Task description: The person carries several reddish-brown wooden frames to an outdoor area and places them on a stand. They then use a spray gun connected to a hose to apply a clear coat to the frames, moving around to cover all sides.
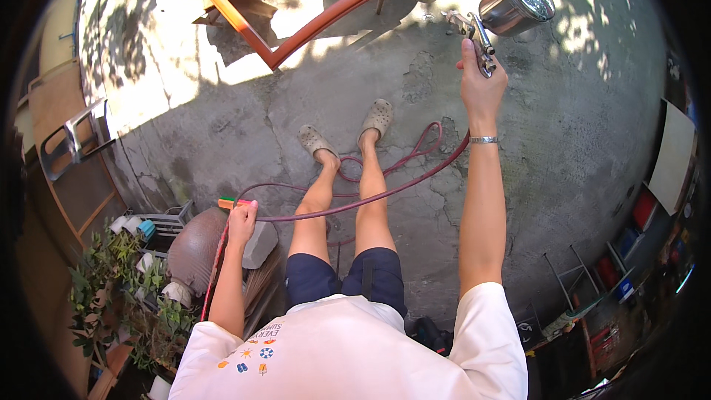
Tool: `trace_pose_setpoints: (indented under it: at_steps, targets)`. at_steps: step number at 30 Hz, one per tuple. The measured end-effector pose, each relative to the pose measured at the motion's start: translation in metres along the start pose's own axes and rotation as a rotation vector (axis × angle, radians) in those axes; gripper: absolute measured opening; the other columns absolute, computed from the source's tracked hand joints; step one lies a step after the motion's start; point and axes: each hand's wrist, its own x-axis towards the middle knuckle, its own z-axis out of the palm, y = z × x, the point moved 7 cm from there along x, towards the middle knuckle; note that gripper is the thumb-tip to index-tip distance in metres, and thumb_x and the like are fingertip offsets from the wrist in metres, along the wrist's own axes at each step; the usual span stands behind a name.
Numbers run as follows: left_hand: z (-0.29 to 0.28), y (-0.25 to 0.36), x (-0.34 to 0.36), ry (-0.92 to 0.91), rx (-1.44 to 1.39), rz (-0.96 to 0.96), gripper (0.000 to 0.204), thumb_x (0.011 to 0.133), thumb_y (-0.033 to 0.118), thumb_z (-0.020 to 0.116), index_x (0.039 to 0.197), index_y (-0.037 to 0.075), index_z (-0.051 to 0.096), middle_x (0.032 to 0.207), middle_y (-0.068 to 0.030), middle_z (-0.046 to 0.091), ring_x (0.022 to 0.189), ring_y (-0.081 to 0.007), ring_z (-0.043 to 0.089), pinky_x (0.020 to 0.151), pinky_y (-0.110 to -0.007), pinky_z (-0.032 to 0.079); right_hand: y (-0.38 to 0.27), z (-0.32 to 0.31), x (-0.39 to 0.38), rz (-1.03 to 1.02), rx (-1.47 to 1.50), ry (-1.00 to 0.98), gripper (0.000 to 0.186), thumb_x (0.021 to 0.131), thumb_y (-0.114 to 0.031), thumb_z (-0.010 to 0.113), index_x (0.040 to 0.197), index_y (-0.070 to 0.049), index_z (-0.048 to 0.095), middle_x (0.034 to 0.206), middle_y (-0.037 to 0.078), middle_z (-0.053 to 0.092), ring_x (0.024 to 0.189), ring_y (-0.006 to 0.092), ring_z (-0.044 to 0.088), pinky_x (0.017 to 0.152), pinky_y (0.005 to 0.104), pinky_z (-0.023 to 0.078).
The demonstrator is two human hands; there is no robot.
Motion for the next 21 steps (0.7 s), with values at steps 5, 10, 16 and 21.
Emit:
trace_pose_setpoints:
  at_steps: [5,10,16,21]
  targets:
    - [0.026,0.056,0.014,-0.043,-0.029,0.010,0.051,0.101,0.034,0.052,0.065,-0.002,0.050,0.060,-0.0177,0.048,0.058,-0.0344,0.050,0.063,-0.044,0.038,0.011,-0.032,0.082,0.038,0.018,0.071,0.041,0.093,-0.040,0.069,0.087,-0.001,0.073,0.060,0.003,0.064,0.041,0.0069,0.051,0.038,0.0254,0.035]
    - [0.040,0.110,0.026,-0.076,-0.092,0.078,0.049,0.102,0.031,0.050,0.063,0.001,0.050,0.059,-0.0142,0.050,0.058,-0.0328,0.049,0.064,-0.041,0.037,0.005,-0.069,0.144,-0.081,-0.012,0.218,0.041,0.093,-0.040,0.069,0.091,0.000,0.074,0.064,0.005,0.067,0.039,0.0080,0.050,0.036,0.0261,0.036]
    - [0.040,0.111,0.035,-0.030,-0.103,0.023,0.051,0.101,0.031,0.052,0.061,0.000,0.049,0.057,-0.0144,0.048,0.055,-0.0324,0.045,0.063,-0.041,0.037,-0.004,-0.095,0.149,-0.067,-0.063,0.322,0.040,0.095,-0.038,0.066,0.092,0.001,0.073,0.066,0.005,0.068,0.037,0.0083,0.049,0.034,0.0246,0.034]
    - [0.020,0.067,0.028,0.045,-0.015,-0.008,0.057,0.100,0.034,0.056,0.057,-0.004,0.047,0.052,-0.0170,0.040,0.050,-0.0323,0.040,0.061,-0.042,0.035,0.005,-0.051,0.076,0.054,0.055,0.038,0.039,0.096,-0.038,0.066,0.085,0.000,0.071,0.067,0.003,0.066,0.050,0.0055,0.054,0.044,0.0233,0.039]
